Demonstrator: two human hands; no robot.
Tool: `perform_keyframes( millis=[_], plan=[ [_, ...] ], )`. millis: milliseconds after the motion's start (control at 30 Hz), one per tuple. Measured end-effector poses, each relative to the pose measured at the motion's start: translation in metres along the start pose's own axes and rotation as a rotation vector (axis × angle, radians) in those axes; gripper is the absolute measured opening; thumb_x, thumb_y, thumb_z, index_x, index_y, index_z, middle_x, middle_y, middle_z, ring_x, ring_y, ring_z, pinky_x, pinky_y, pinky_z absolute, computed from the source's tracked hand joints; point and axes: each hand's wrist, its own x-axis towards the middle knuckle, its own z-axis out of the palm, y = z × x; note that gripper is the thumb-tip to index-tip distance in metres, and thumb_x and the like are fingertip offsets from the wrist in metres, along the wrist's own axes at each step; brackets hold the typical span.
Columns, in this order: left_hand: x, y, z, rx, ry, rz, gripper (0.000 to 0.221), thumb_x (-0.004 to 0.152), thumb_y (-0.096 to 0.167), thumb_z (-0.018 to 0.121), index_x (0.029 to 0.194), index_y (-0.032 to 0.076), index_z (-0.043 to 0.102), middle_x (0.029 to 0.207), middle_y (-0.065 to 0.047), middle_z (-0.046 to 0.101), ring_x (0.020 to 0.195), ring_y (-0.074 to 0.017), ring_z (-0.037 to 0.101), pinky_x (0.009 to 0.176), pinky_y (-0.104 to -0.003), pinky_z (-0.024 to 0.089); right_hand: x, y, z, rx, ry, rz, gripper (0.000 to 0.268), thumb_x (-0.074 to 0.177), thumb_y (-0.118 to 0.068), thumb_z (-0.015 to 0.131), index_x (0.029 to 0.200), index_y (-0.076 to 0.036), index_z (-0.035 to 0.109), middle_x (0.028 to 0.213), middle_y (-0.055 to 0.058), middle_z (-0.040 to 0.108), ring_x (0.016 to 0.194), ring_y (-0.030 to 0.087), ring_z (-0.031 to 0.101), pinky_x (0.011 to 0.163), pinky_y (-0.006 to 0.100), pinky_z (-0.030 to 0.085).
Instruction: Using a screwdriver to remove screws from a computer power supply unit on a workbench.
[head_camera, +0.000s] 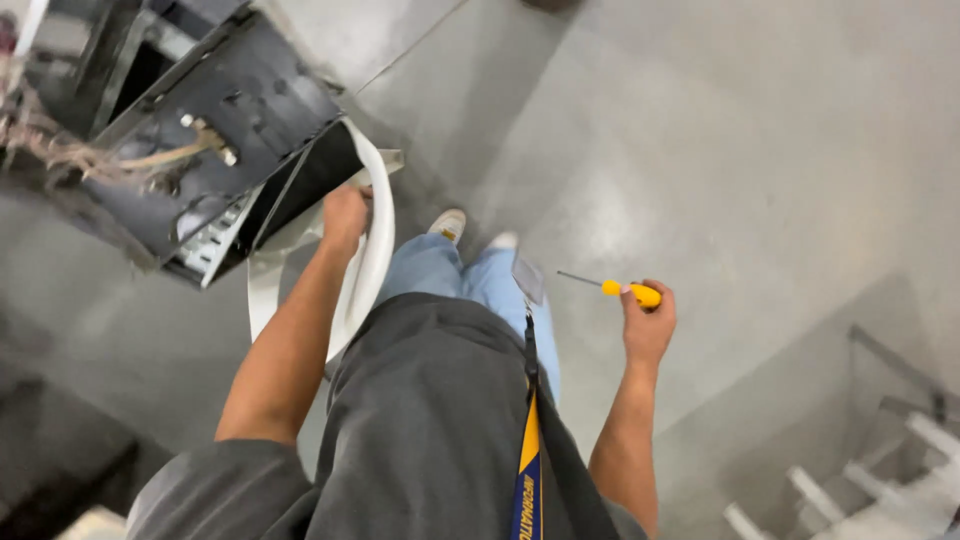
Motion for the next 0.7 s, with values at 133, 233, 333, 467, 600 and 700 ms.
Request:
perform_keyframes(
  millis=[133, 233, 333, 467, 600, 700],
  plan=[
    [0.014, -0.025, 0.001, 0.53, -0.236, 0.082, 0.051, 0.098, 0.021, 0.034, 0.112, -0.007, 0.074, 0.112, -0.029, 0.071, 0.113, -0.0483, 0.065, 0.09, -0.056, 0.056, 0.093, -0.052, 0.01, -0.003, -0.162, -0.134, 0.047, 0.094, -0.018, 0.083, 0.128, 0.002, 0.059, 0.11, 0.017, 0.068, 0.089, 0.021, 0.064, 0.079, 0.032, 0.058],
    [0.082, -0.091, 0.012, 0.698, -0.161, 0.217, 0.048, 0.1, 0.023, 0.042, 0.113, -0.011, 0.074, 0.119, -0.034, 0.071, 0.117, -0.0525, 0.064, 0.102, -0.059, 0.05, 0.175, -0.085, 0.029, 0.038, -0.262, -0.268, 0.045, 0.093, -0.022, 0.085, 0.126, -0.001, 0.061, 0.112, 0.016, 0.069, 0.099, 0.019, 0.063, 0.086, 0.034, 0.054],
    [0.011, -0.011, 0.012, 0.263, 0.143, -0.102, 0.037, 0.091, 0.031, 0.05, 0.101, 0.01, 0.079, 0.108, -0.015, 0.074, 0.111, -0.0457, 0.065, 0.095, -0.059, 0.049, 0.218, -0.163, 0.046, -0.027, -0.407, -0.368, 0.044, 0.093, -0.023, 0.086, 0.124, -0.001, 0.063, 0.111, 0.016, 0.07, 0.099, 0.022, 0.066, 0.086, 0.037, 0.055],
    [-0.041, 0.073, 0.014, 0.132, 0.287, -0.199, 0.036, 0.096, 0.03, 0.044, 0.097, 0.021, 0.078, 0.106, -0.008, 0.075, 0.107, -0.0414, 0.067, 0.094, -0.053, 0.051, 0.289, -0.236, 0.094, -0.073, -0.578, -0.475, 0.042, 0.093, -0.018, 0.086, 0.123, 0.001, 0.063, 0.111, 0.018, 0.07, 0.102, 0.024, 0.065, 0.088, 0.037, 0.055],
    [-0.064, 0.142, 0.039, 0.255, 0.387, -0.068, 0.028, 0.098, 0.019, 0.045, 0.1, 0.016, 0.072, 0.103, -0.017, 0.074, 0.102, -0.0487, 0.068, 0.09, -0.058, 0.052, 0.346, -0.3, 0.165, -0.165, -0.744, -0.634, 0.039, 0.093, -0.015, 0.086, 0.122, -0.001, 0.065, 0.109, 0.017, 0.07, 0.101, 0.027, 0.068, 0.086, 0.04, 0.056],
    [-0.067, 0.194, 0.068, 0.201, 0.372, 0.01, 0.024, 0.097, 0.013, 0.048, 0.104, 0.014, 0.07, 0.099, -0.023, 0.074, 0.095, -0.0516, 0.068, 0.086, -0.059, 0.052, 0.388, -0.322, 0.24, -0.344, -0.813, -0.619, 0.043, 0.092, -0.026, 0.087, 0.123, -0.005, 0.065, 0.106, 0.016, 0.07, 0.098, 0.029, 0.069, 0.087, 0.044, 0.054]
  ],
)
